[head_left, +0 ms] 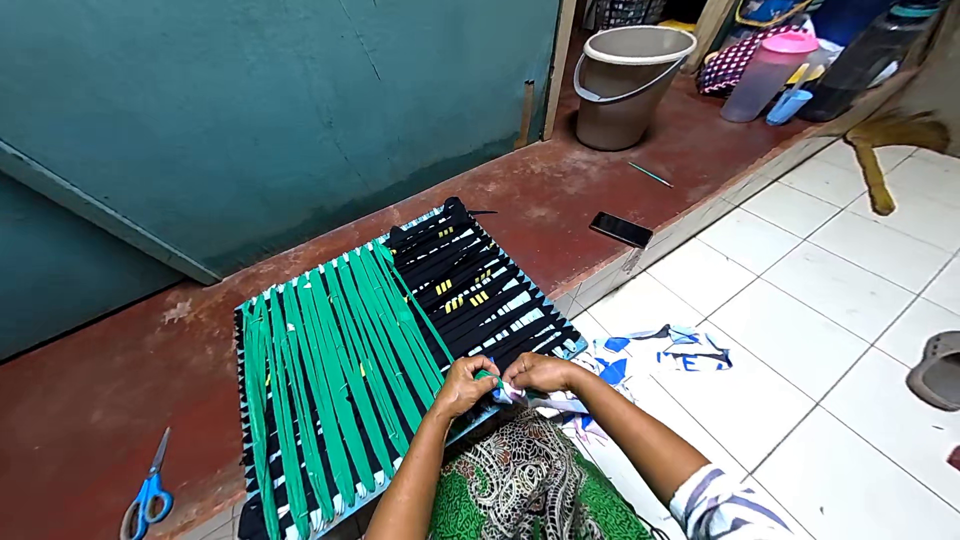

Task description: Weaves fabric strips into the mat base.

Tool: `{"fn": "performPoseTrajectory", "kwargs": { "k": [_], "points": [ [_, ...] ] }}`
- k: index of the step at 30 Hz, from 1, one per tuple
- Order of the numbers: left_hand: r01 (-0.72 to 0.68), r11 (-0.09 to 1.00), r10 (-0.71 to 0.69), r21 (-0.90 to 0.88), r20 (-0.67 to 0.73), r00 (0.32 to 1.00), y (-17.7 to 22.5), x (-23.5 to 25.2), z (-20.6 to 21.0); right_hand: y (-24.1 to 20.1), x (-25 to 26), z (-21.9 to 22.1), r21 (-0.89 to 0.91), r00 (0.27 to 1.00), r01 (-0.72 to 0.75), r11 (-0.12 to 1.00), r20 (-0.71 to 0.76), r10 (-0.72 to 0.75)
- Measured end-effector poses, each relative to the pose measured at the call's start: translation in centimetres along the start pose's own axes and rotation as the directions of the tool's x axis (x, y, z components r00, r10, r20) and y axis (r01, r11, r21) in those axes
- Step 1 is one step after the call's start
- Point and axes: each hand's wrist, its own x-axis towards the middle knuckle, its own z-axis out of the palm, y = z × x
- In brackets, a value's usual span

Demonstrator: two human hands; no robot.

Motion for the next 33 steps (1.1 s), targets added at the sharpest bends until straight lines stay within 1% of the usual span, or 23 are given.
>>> {"fn": "performPoseTrajectory", "kwargs": {
  "k": [1, 2, 3, 4, 5, 6, 7, 8, 10, 12, 14, 15, 17, 18, 19, 21, 22, 24, 26, 28, 31, 33],
  "points": [
    [-0.054, 0.999, 0.054, 0.002, -0.038, 0.998, 0.0, -0.2, 0.3, 0.4, -0.2, 0.0, 0.175, 1.0, 0.007, 0.985, 0.024, -0.012],
    [-0.123, 0.992, 0.126, 0.035, -0.108, 0.986, -0.2, -0.4, 0.8, 0.9, -0.4, 0.0, 0.346, 0.999, 0.018, 0.938, 0.039, -0.033],
    [-0.206, 0.97, 0.229, 0.133, -0.196, 0.953, -0.6, -0.6, 1.5, 1.2, -0.7, 0.0, 0.469, 0.998, 0.03, 0.883, 0.041, -0.055],
    [-0.292, 0.908, 0.374, 0.299, -0.27, 0.887, -1.1, -0.7, 2.4, 1.5, -1.0, 0.1, 0.545, 0.996, 0.044, 0.837, 0.036, -0.076],
    [-0.355, 0.811, 0.52, 0.466, -0.292, 0.803, -1.8, -0.6, 3.2, 1.7, -1.2, 0.2, 0.588, 0.995, 0.058, 0.807, 0.036, -0.098],
    [-0.396, 0.709, 0.629, 0.583, -0.27, 0.729, -2.4, -0.5, 3.8, 2.0, -1.4, 0.3, 0.611, 0.992, 0.071, 0.789, 0.038, -0.119],
    [-0.424, 0.633, 0.693, 0.648, -0.23, 0.683, -2.7, -0.4, 4.3, 2.2, -1.5, 0.5, 0.621, 0.99, 0.081, 0.78, 0.039, -0.133],
    [-0.45, 0.581, 0.728, 0.679, -0.186, 0.659, -2.7, -0.5, 4.7, 2.4, -1.6, 0.7, 0.626, 0.989, 0.089, 0.775, 0.035, -0.141],
    [-0.515, 0.523, 0.767, 0.679, -0.111, 0.633, -2.5, -0.5, 5.1, 2.6, -1.9, 0.8, 0.636, 0.989, 0.102, 0.765, 0.022, -0.15],
    [-0.556, 0.518, 0.778, 0.65, -0.087, 0.622, -2.3, -0.2, 5.1, 3.0, -2.0, 0.8, 0.649, 0.99, 0.104, 0.753, 0.006, -0.141],
    [-0.567, 0.566, 0.752, 0.598, -0.091, 0.653, -2.2, 0.0, 4.9, 2.9, -2.3, 0.8, 0.633, 0.995, 0.086, 0.769, -0.02, -0.095],
    [-0.562, 0.607, 0.725, 0.563, -0.101, 0.681, -2.2, 0.0, 4.8, 2.8, -2.5, 0.8, 0.602, 0.998, 0.069, 0.796, -0.037, -0.059],
    [-0.525, 0.7, 0.646, 0.484, -0.115, 0.754, -2.3, -0.2, 4.5, 2.6, -3.0, 0.9, 0.491, 0.996, 0.038, 0.87, -0.084, 0.004],
    [-0.495, 0.758, 0.589, 0.425, -0.122, 0.799, -2.3, -0.4, 4.5, 2.5, -3.2, 0.9, 0.398, 0.994, 0.027, 0.917, -0.108, 0.017],
    [-0.456, 0.822, 0.522, 0.342, -0.132, 0.842, -2.2, -0.6, 4.5, 2.5, -3.6, 0.7, 0.281, 0.992, 0.019, 0.96, -0.126, 0.018],
    [-0.344, 0.934, 0.355, 0.094, -0.147, 0.923, -1.9, -1.0, 4.7, 2.3, -4.5, 0.3, 0.049, 0.991, 0.009, 0.999, -0.133, -0.002],
    [-0.26, 0.965, 0.252, -0.039, -0.138, 0.958, -1.5, -1.1, 4.9, 2.3, -5.0, 0.2, -0.021, 0.992, 0.002, 1.0, -0.128, -0.005],
    [-0.132, 0.967, 0.112, -0.217, -0.106, 0.988, -1.4, -1.2, 5.3, 2.6, -5.5, 0.2, -0.085, 0.99, 0.002, 0.996, -0.137, -0.014],
    [-0.077, 0.941, 0.062, -0.331, -0.056, 0.997, -1.6, -1.2, 5.6, 3.5, -5.7, 0.4, -0.089, 0.982, 0.032, 0.996, -0.183, -0.048],
    [-0.039, 0.906, 0.03, -0.422, -0.03, 0.999, -1.8, -1.2, 5.7, 4.6, -5.7, 0.8, -0.028, 0.959, 0.098, 0.995, -0.263, -0.102],
    [0.012, 0.853, -0.019, -0.522, -0.008, 1.0, -1.9, -1.1, 5.2, 5.7, -5.8, 1.6, 0.151, 0.898, 0.233, 0.961, -0.413, -0.152],
    [0.054, 0.828, -0.065, -0.558, -0.001, 0.998, -1.6, -1.1, 5.1, 6.3, -5.3, 2.3, 0.266, 0.846, 0.351, 0.898, -0.501, -0.183]
  ]
}}
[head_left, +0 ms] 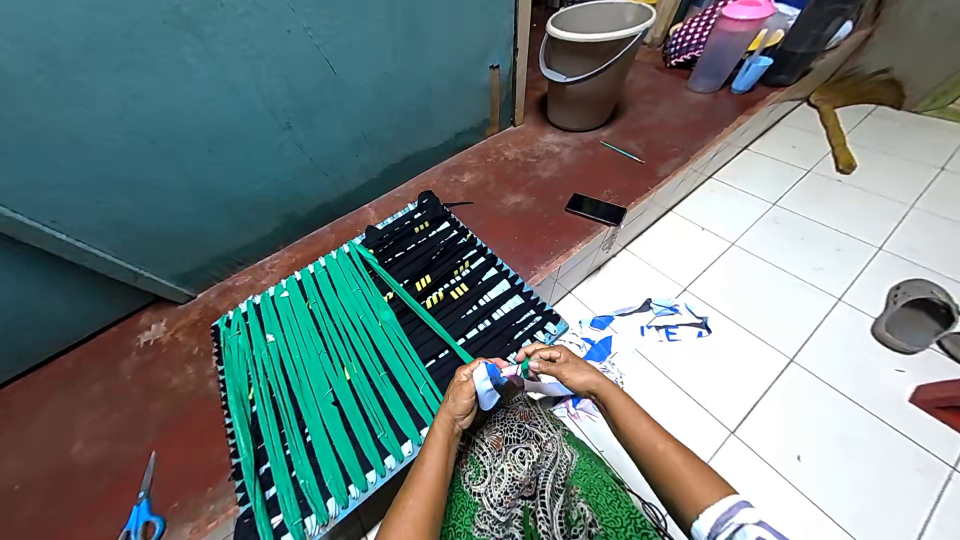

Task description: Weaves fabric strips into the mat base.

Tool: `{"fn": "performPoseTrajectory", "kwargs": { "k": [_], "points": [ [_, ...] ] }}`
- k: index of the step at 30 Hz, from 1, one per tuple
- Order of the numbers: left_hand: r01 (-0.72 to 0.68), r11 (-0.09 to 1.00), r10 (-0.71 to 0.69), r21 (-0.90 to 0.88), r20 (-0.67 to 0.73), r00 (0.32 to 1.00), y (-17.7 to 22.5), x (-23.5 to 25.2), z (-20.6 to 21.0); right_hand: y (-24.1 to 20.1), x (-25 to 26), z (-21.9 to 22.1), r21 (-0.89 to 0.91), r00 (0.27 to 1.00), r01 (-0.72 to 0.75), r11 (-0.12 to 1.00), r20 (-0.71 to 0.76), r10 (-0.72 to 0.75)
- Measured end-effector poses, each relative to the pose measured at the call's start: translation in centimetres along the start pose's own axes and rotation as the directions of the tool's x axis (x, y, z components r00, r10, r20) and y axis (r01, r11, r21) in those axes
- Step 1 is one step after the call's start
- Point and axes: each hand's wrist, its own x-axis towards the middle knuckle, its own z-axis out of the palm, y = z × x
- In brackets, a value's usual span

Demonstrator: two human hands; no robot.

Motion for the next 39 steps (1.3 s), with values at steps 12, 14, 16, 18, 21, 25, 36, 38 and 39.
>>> {"fn": "performPoseTrajectory", "kwargs": {
  "k": [12, 14, 16, 18, 21, 25, 36, 38, 39],
  "points": [
    [0.137, 0.956, -0.208, -0.261, -0.267, 0.941, 1.5, 0.3, 1.0, 1.8, 1.2, 4.4, 0.756, 0.982, 0.132, 0.642, -0.19, 0.021],
    [0.134, 0.981, -0.166, -0.138, -0.255, 0.953, 1.3, 0.2, 0.6, 1.4, 1.3, 4.6, 0.815, 0.981, 0.141, 0.561, -0.19, 0.03],
    [0.137, 0.99, -0.129, 0.024, -0.227, 0.965, 1.1, 0.3, 0.0, 1.3, 1.3, 4.9, 0.842, 0.98, 0.153, 0.518, -0.198, 0.031],
    [0.132, 0.975, -0.093, 0.178, -0.208, 0.974, 1.1, 0.4, -0.4, 1.5, 1.4, 4.9, 0.835, 0.974, 0.178, 0.521, -0.224, 0.027],
    [0.119, 0.966, -0.062, 0.231, -0.237, 0.97, 1.3, 0.6, -1.1, 1.8, 1.3, 4.2, 0.782, 0.965, 0.211, 0.586, -0.262, 0.002],
    [0.088, 0.991, -0.062, 0.098, -0.24, 0.969, 1.5, 1.0, -0.7, 1.8, 1.1, 3.7, 0.667, 0.974, 0.197, 0.718, -0.219, -0.064],
    [0.161, 0.957, -0.233, -0.242, -0.31, 0.922, 1.4, 1.4, 0.8, 0.5, 1.1, 4.4, 0.29, 0.997, -0.056, 0.955, -0.027, 0.067],
    [0.168, 0.968, -0.225, -0.186, -0.354, 0.908, 1.6, 1.6, 1.0, 0.1, 1.2, 4.5, 0.263, 0.996, -0.087, 0.961, 0.021, 0.084],
    [0.169, 0.975, -0.211, -0.146, -0.357, 0.91, 1.6, 1.7, 1.0, 0.1, 1.2, 4.5, 0.235, 0.994, -0.107, 0.966, 0.059, 0.096]
  ]
}}
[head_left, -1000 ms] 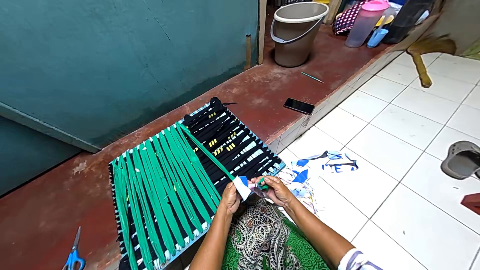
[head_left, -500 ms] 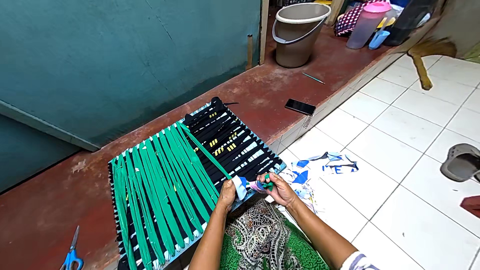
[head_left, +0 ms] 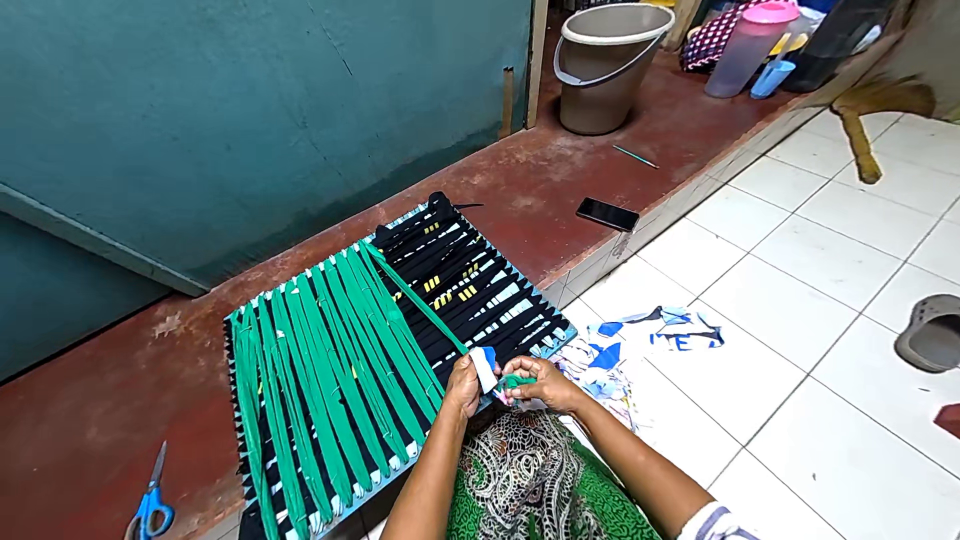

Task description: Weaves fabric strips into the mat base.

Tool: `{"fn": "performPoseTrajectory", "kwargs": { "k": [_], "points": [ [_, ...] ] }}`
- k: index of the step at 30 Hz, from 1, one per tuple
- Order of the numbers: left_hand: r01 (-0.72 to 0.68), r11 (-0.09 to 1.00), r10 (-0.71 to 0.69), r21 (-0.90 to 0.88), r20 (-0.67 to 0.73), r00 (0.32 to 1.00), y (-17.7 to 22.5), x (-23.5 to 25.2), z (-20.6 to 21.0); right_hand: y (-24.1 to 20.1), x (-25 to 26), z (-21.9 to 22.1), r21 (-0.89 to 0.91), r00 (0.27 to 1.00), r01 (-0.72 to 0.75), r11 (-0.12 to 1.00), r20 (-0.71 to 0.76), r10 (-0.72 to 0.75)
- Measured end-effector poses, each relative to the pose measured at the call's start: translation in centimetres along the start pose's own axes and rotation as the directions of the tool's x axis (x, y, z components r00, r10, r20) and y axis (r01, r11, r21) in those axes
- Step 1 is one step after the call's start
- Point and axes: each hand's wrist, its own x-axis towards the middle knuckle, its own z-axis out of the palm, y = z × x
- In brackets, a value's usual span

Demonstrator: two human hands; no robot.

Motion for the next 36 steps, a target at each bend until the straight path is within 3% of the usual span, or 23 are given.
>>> {"fn": "performPoseTrajectory", "kwargs": {
  "k": [3, 7, 10, 13, 17, 20, 24, 28, 32, 36],
  "points": [
    [-0.008, 0.994, 0.004, 0.107, 0.038, 0.999, 0.1, 0.2, -0.2, -0.7, -0.1, -0.3, -0.096, 0.99, -0.077, 0.992, 0.108, 0.088],
    [0.042, 0.982, -0.053, 0.182, 0.057, 0.997, 0.8, -0.4, -0.1, -1.1, -0.3, -0.8, -0.133, 0.983, -0.1, 0.986, 0.141, 0.119],
    [0.036, 0.967, -0.054, 0.251, 0.066, 0.996, 1.0, -0.8, -0.2, -1.0, -0.3, -0.9, -0.132, 0.985, -0.026, 0.991, 0.165, 0.048],
    [0.018, 0.949, -0.043, 0.313, 0.072, 0.996, 0.8, -0.6, -0.3, -1.1, -0.3, -0.6, -0.239, 0.978, 0.041, 0.97, 0.21, 0.01],
    [0.188, 0.95, -0.179, 0.248, -0.057, 0.982, 1.0, -0.1, 0.0, -1.2, -0.2, 0.1, -0.35, 0.957, 0.116, 0.93, 0.288, -0.011],
    [0.168, 0.931, -0.163, 0.323, -0.045, 0.986, 0.6, 0.4, -0.5, -0.9, 0.2, 0.3, -0.351, 0.939, 0.225, 0.909, 0.326, -0.107],
    [0.161, 0.869, -0.21, 0.468, 0.054, 0.976, 0.7, 0.4, -0.9, -0.6, 0.6, 0.3, -0.325, 0.951, 0.276, 0.904, 0.227, -0.209],
    [0.155, 0.862, -0.261, 0.483, 0.159, 0.952, 0.9, 0.2, -1.6, -0.5, 1.1, 0.5, -0.253, 0.984, 0.15, 0.956, 0.134, -0.119],
    [0.049, 0.853, -0.198, 0.519, 0.235, 0.952, 0.7, -0.2, -1.9, -0.6, 1.5, 1.3, -0.267, 0.995, 0.06, 0.962, 0.098, -0.035],
    [-0.017, 0.879, -0.113, 0.476, 0.242, 0.964, 0.5, -0.4, -2.0, -1.0, 2.0, 2.2, -0.292, 0.998, 0.03, 0.956, -0.052, -0.047]
  ]
}}
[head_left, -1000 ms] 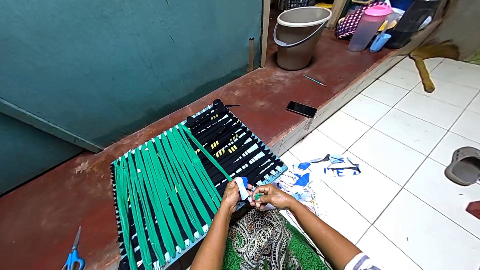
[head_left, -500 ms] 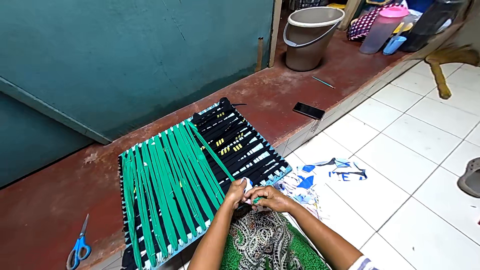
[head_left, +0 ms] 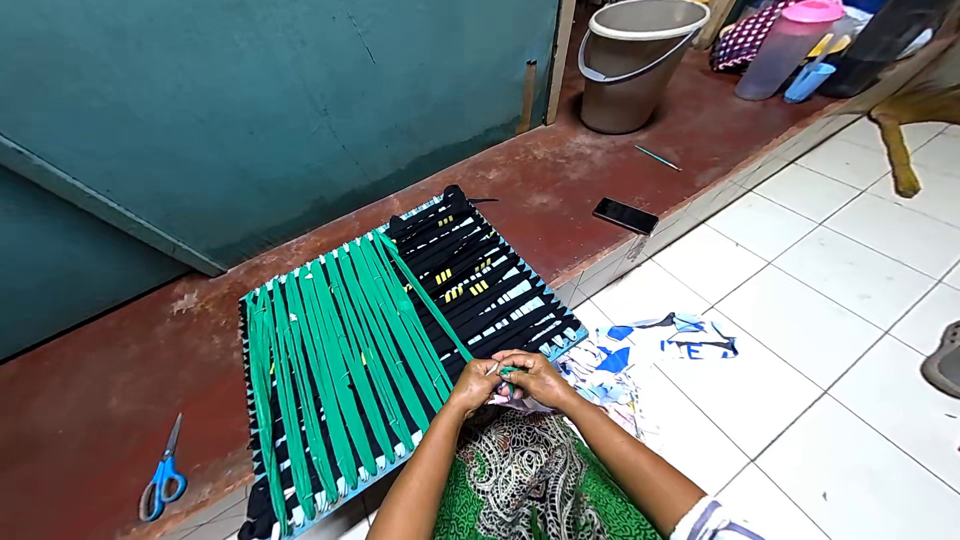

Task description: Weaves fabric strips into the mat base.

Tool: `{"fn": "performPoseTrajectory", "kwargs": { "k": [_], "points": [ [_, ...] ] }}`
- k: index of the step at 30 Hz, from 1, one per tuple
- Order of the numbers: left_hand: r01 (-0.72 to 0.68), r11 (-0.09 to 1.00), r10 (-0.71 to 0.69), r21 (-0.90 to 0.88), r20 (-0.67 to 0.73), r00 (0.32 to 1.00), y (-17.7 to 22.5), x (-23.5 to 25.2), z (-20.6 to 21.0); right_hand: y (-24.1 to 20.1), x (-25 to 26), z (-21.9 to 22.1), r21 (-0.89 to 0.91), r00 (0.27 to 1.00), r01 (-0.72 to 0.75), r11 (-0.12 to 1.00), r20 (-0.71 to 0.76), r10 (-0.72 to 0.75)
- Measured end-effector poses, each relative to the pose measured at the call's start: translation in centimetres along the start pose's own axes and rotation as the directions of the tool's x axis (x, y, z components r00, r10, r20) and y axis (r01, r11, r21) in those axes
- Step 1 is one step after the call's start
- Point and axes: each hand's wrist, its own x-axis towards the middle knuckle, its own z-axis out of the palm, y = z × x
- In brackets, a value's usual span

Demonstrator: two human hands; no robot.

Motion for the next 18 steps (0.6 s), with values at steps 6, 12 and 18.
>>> {"fn": "performPoseTrajectory", "kwargs": {
  "k": [6, 12, 18],
  "points": [
    [-0.021, 0.992, 0.02, -0.126, -0.011, 1.0, -0.5, -0.3, 0.1, 0.0, 0.4, 0.2, -0.187, 0.989, 0.041, 0.981, -0.133, -0.067],
    [-0.089, 0.988, 0.091, -0.125, 0.012, 0.996, -0.9, -0.7, -0.2, 0.0, 0.8, 0.2, -0.027, 0.945, -0.187, 0.982, -0.276, 0.173],
    [-0.146, 0.967, 0.143, -0.21, -0.031, 0.989, -1.4, -0.7, 0.2, 0.5, 0.6, 0.3, 0.005, 0.922, -0.217, 0.976, -0.329, 0.206]
  ]
}}
